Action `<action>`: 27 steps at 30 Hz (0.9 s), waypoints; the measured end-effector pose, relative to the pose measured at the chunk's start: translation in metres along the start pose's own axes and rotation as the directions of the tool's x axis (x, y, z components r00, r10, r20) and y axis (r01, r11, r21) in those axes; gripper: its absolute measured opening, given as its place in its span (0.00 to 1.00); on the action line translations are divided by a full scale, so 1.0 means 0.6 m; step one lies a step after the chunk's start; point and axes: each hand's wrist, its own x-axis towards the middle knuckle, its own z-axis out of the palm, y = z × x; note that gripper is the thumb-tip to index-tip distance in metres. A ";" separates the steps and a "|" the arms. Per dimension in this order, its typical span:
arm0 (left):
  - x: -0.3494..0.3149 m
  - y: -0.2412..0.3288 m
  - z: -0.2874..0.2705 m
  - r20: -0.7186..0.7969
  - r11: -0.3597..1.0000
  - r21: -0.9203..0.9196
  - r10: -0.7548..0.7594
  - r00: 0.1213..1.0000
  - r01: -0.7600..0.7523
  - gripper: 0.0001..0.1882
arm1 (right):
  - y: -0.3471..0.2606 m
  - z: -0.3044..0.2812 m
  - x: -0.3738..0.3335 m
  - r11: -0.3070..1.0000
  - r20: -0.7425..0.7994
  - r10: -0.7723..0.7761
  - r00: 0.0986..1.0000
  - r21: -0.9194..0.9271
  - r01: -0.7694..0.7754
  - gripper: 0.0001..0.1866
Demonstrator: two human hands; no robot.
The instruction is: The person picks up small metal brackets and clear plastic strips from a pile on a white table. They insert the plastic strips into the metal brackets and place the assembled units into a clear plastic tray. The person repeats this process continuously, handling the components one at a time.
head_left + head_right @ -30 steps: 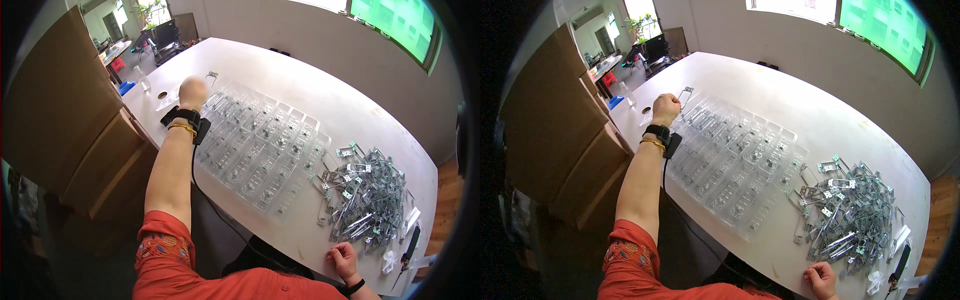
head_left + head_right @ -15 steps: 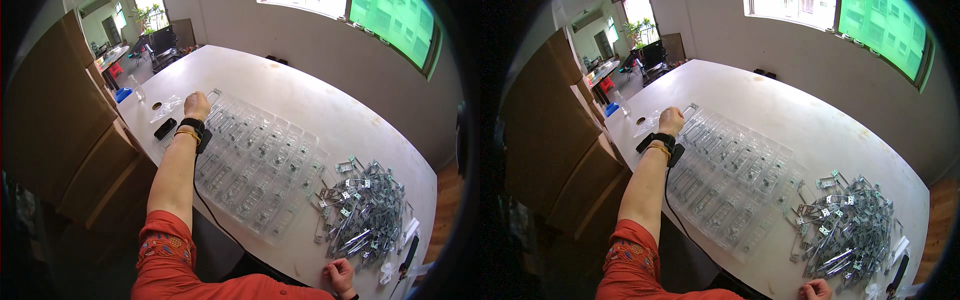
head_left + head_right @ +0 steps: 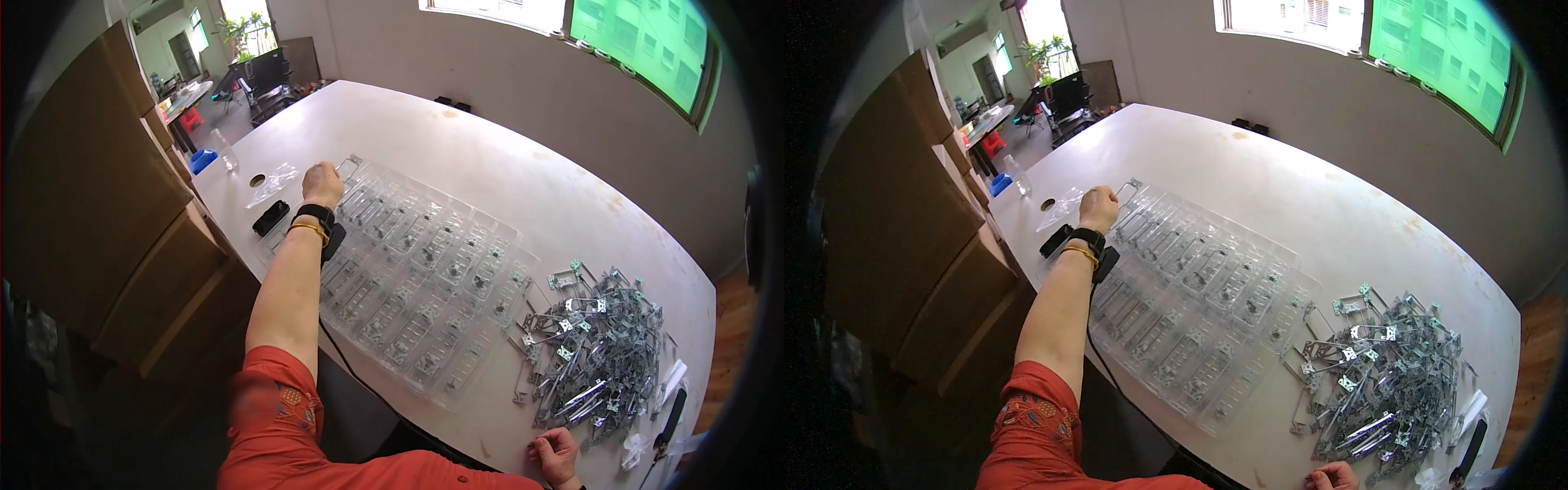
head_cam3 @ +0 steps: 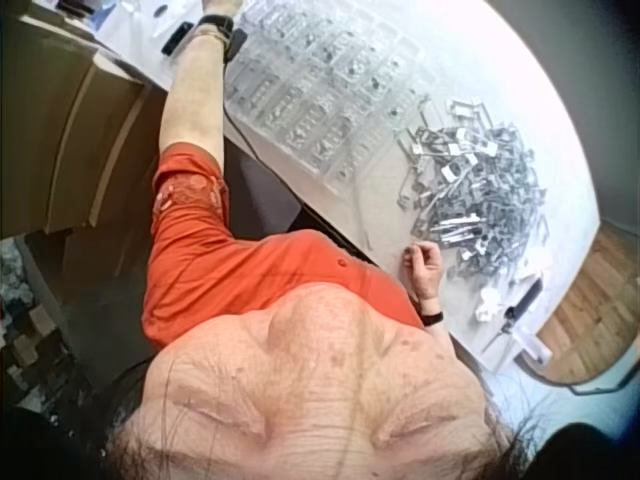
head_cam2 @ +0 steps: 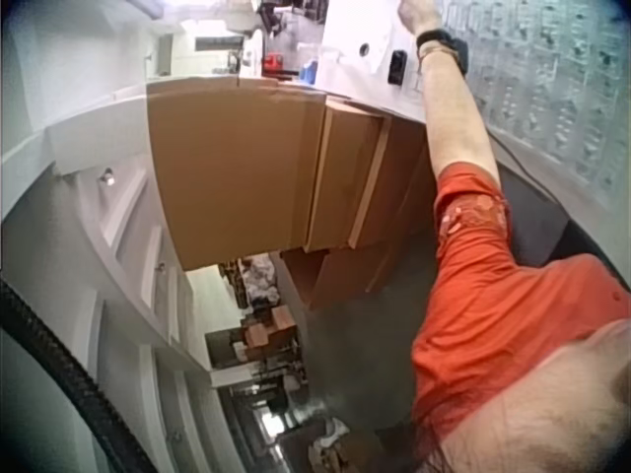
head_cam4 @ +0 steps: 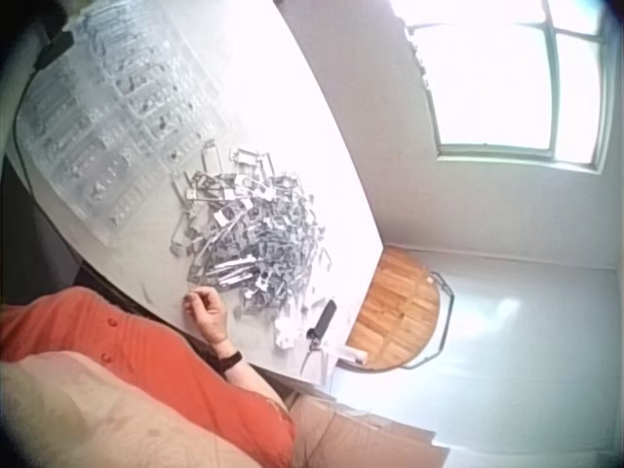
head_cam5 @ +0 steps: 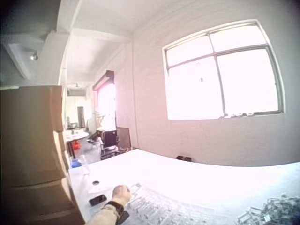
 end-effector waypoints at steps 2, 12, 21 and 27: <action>0.003 -0.001 0.003 0.049 1.000 0.001 -0.020 0.999 0.020 0.10 | 0.000 0.000 -0.001 1.000 -0.004 0.006 1.000 0.004 -0.006 0.02; 0.000 -0.010 0.021 0.056 1.000 0.028 -0.004 0.998 0.002 0.15 | 0.000 -0.001 -0.001 1.000 0.002 0.002 1.000 0.018 -0.002 0.03; -0.026 -0.004 -0.003 -0.057 1.000 -0.020 0.005 0.998 -0.006 0.18 | 0.027 -0.026 0.006 0.995 -0.031 -0.054 0.998 -0.087 0.051 0.07; -0.026 -0.038 -0.038 -0.004 1.000 -0.024 -0.009 1.000 0.008 0.15 | 0.017 -0.025 0.007 0.998 -0.012 -0.028 1.000 -0.053 0.027 0.06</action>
